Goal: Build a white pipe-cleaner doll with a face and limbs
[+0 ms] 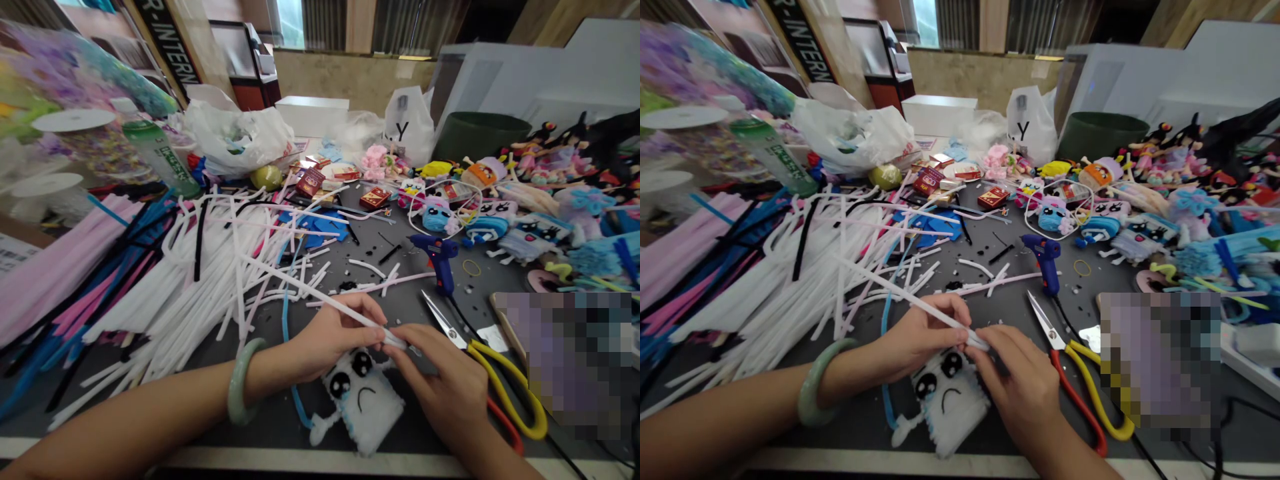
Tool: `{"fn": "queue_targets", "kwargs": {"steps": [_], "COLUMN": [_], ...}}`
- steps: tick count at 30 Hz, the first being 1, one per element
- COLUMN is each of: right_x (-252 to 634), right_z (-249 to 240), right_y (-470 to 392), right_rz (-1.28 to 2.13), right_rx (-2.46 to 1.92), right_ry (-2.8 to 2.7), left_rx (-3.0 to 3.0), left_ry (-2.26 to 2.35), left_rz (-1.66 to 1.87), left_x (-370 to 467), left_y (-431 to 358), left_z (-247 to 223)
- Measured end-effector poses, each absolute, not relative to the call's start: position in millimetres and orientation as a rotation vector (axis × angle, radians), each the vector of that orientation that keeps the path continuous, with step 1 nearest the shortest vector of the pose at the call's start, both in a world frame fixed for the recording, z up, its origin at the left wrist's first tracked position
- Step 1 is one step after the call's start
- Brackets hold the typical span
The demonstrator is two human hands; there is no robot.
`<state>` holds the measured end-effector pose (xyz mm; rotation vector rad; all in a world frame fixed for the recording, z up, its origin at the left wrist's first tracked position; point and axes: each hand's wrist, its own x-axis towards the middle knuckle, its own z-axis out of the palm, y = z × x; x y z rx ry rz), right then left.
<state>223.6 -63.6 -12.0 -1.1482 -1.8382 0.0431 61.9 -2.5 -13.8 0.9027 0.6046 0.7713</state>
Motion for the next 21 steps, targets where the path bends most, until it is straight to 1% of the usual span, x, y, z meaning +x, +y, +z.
{"fn": "queue_targets", "kwargs": {"steps": [7, 21], "right_x": [224.8, 225.6], "right_z": [-10.9, -14.3], "right_y": [-62.5, -63.4], "right_rz": [0.091, 0.034], "right_rx": [-1.167, -1.153], "right_ry": [-1.825, -1.812], "left_rx": [0.931, 0.986], "left_ry": [0.596, 0.583], "left_rz": [0.755, 0.739], "left_x": [61.5, 60.9], "left_y": [-2.5, -2.1], "left_z": [-17.7, -20.1]}}
